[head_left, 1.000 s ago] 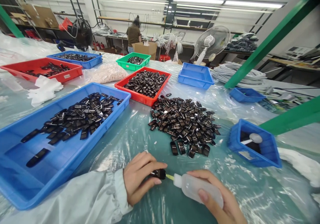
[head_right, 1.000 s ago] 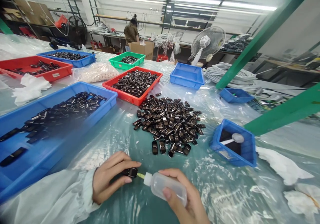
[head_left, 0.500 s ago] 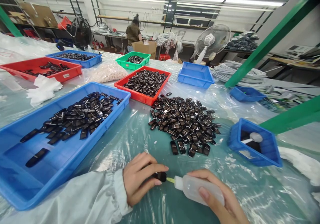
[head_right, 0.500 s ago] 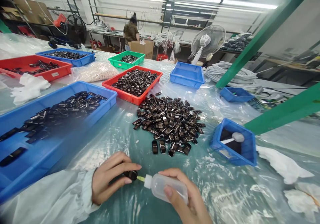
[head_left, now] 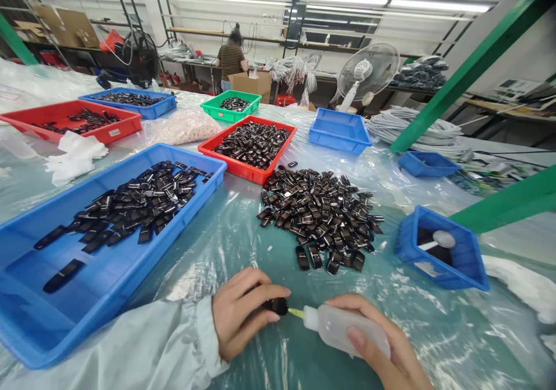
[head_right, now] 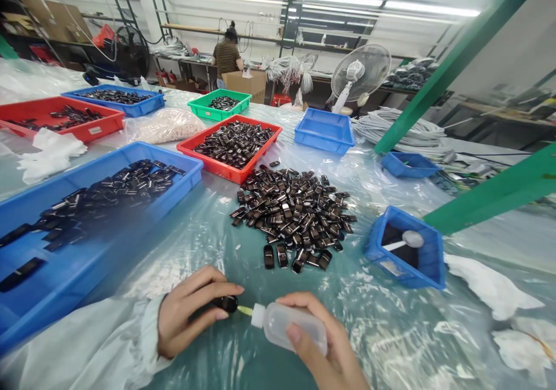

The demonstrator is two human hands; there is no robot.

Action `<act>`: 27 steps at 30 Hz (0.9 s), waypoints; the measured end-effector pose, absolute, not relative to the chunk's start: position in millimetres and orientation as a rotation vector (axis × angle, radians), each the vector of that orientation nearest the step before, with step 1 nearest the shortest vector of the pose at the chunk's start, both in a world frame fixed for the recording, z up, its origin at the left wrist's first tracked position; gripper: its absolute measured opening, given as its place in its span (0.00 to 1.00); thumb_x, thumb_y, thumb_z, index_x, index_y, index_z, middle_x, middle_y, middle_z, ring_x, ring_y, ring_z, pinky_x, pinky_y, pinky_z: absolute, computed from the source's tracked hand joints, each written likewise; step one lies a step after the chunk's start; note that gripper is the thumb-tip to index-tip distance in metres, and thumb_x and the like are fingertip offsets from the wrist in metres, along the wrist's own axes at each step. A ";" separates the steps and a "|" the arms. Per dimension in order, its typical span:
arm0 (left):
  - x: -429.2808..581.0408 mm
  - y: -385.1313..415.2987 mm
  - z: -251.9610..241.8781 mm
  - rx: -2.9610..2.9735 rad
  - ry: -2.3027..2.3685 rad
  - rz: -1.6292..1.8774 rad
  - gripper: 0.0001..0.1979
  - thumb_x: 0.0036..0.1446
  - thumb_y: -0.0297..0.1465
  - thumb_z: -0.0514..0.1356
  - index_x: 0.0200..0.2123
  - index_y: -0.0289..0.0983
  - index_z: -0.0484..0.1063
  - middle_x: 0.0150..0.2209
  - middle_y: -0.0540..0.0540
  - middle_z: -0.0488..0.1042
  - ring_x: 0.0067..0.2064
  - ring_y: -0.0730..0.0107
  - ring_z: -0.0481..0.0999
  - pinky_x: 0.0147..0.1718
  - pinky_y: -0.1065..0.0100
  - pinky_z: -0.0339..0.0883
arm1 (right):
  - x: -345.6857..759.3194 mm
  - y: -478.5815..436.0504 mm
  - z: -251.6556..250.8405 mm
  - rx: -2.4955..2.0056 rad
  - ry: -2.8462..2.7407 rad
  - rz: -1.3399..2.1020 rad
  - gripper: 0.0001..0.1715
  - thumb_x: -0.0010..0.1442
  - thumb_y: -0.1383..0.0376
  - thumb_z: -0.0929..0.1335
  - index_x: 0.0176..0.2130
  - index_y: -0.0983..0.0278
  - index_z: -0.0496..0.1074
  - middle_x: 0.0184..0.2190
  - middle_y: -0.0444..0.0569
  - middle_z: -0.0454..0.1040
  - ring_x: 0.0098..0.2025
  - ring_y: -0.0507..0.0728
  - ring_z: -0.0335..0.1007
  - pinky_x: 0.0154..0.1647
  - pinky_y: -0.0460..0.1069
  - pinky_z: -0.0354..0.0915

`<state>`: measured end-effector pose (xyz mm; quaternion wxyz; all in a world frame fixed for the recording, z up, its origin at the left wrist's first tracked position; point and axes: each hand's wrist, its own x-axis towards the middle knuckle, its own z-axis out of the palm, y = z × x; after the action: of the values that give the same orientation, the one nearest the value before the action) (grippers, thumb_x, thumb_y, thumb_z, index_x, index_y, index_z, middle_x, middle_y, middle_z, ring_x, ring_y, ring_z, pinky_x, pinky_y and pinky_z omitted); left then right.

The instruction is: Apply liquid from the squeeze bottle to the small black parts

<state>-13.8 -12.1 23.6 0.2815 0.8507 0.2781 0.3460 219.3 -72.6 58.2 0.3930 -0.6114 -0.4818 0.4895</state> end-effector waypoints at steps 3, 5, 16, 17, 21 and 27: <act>-14.8 -11.3 21.8 2.238 0.786 0.921 0.14 0.67 0.33 0.48 0.53 0.41 0.64 0.40 0.43 0.68 0.39 0.65 0.70 0.38 0.67 0.66 | 226.0 -69.4 53.3 -1.550 -1.229 1.247 0.24 0.54 0.39 0.66 0.38 0.53 0.74 0.34 0.44 0.71 0.31 0.52 0.66 0.28 0.39 0.62; -15.5 -10.5 19.7 2.198 0.834 0.918 0.14 0.67 0.33 0.48 0.54 0.41 0.64 0.41 0.43 0.68 0.40 0.65 0.70 0.39 0.67 0.66 | 234.8 -66.0 47.3 -1.507 -1.322 1.242 0.22 0.57 0.41 0.65 0.39 0.53 0.74 0.35 0.44 0.72 0.30 0.51 0.66 0.27 0.38 0.63; -19.5 -6.0 16.7 1.921 1.186 0.805 0.14 0.65 0.39 0.47 0.50 0.46 0.65 0.45 0.50 0.74 0.43 0.67 0.75 0.43 0.69 0.67 | 246.9 -52.9 31.9 -1.432 -1.375 1.056 0.24 0.64 0.50 0.64 0.55 0.56 0.64 0.56 0.49 0.66 0.55 0.57 0.63 0.53 0.48 0.63; -20.2 -6.5 17.0 1.914 1.207 0.774 0.15 0.65 0.40 0.46 0.50 0.46 0.66 0.43 0.50 0.75 0.40 0.67 0.75 0.42 0.68 0.67 | 243.8 -52.4 32.8 -1.436 -1.395 1.042 0.24 0.63 0.51 0.65 0.54 0.57 0.63 0.55 0.51 0.67 0.56 0.57 0.62 0.55 0.50 0.62; -21.2 -6.9 18.9 1.940 1.271 0.713 0.19 0.65 0.44 0.44 0.50 0.45 0.66 0.35 0.50 0.75 0.32 0.67 0.75 0.38 0.67 0.69 | 235.5 -51.1 31.6 -1.433 -1.477 0.968 0.17 0.62 0.57 0.66 0.49 0.58 0.62 0.49 0.49 0.69 0.52 0.58 0.64 0.52 0.54 0.61; -25.6 -7.8 8.7 2.027 1.298 0.696 0.24 0.63 0.50 0.43 0.49 0.42 0.66 0.41 0.48 0.75 0.35 0.65 0.76 0.36 0.69 0.72 | 232.3 -53.5 32.4 -1.427 -1.415 0.589 0.21 0.56 0.59 0.71 0.46 0.62 0.61 0.40 0.48 0.67 0.43 0.58 0.64 0.47 0.55 0.61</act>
<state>-25.6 -7.8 8.7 0.3126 0.7685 0.4921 0.2637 232.3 -53.5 32.4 0.5001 -0.5901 -0.5851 0.2435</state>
